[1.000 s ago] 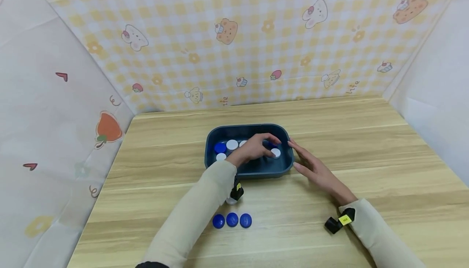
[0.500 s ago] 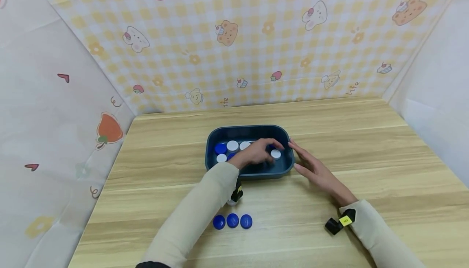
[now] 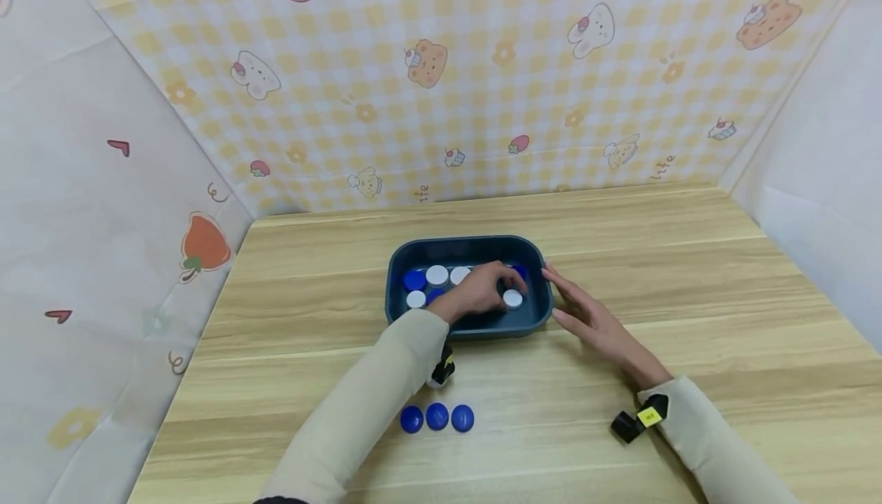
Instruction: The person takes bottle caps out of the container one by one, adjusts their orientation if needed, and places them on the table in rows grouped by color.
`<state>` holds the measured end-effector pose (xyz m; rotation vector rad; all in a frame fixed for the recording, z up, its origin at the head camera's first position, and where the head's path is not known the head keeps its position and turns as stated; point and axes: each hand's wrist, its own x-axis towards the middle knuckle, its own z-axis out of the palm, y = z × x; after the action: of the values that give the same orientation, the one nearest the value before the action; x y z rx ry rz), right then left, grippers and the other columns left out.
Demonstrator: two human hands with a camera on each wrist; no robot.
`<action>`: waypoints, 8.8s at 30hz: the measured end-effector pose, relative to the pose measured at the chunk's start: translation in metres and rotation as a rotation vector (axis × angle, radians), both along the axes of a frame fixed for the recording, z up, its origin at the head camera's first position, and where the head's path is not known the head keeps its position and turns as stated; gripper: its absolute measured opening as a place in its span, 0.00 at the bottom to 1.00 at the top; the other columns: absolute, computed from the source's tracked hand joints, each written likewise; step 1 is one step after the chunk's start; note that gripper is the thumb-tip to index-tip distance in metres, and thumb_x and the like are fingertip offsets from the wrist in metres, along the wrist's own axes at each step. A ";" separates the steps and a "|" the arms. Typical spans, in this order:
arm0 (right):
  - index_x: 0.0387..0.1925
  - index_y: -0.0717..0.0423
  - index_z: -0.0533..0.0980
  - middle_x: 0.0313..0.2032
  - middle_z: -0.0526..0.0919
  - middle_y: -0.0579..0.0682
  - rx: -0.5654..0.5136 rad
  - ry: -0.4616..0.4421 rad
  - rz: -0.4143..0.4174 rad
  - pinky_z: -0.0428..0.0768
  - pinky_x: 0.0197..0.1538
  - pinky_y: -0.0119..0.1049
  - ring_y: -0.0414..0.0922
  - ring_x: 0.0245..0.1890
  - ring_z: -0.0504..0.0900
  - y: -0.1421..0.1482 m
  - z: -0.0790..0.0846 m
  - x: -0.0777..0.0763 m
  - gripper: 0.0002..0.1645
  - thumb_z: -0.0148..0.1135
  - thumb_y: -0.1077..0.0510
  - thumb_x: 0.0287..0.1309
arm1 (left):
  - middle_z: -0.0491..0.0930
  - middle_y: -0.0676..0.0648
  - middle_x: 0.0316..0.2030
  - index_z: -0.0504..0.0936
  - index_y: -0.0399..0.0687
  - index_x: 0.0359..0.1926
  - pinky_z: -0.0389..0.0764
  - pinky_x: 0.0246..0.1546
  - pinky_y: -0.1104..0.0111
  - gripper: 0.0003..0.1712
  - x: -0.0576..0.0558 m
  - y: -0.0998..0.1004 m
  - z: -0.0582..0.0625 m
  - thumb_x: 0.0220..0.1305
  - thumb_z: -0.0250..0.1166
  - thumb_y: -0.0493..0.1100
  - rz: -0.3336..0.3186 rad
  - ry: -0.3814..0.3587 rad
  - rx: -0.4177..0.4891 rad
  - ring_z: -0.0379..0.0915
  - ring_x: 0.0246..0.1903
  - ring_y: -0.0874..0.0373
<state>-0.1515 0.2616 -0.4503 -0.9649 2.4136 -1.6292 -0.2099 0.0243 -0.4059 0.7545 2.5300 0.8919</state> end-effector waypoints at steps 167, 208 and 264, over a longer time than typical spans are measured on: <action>0.74 0.48 0.52 0.74 0.47 0.46 0.009 -0.022 -0.001 0.54 0.65 0.27 0.45 0.72 0.46 -0.001 -0.002 0.001 0.36 0.48 0.67 0.69 | 0.73 0.50 0.43 0.81 0.49 0.51 0.69 0.23 0.76 0.18 0.101 -0.078 0.033 0.58 0.69 0.39 -0.216 0.277 0.283 0.64 0.22 0.65; 0.74 0.47 0.52 0.74 0.47 0.46 0.005 -0.037 -0.002 0.52 0.66 0.50 0.45 0.72 0.46 -0.001 0.000 0.001 0.36 0.49 0.66 0.69 | 0.75 0.43 0.47 0.76 0.50 0.57 0.78 0.35 0.67 0.27 0.007 -0.013 0.020 0.55 0.71 0.35 0.333 -0.199 0.373 0.75 0.36 0.55; 0.74 0.49 0.51 0.74 0.46 0.49 0.007 -0.005 0.010 0.55 0.66 0.29 0.46 0.72 0.47 0.000 -0.001 0.002 0.37 0.48 0.68 0.68 | 0.72 0.48 0.45 0.78 0.51 0.55 0.71 0.42 0.70 0.26 -0.008 0.013 0.001 0.54 0.73 0.43 0.047 -0.034 -0.081 0.69 0.43 0.57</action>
<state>-0.1498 0.2612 -0.4516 -0.9693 2.4055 -1.6171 -0.2177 0.0375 -0.4045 0.6515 2.5465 0.8058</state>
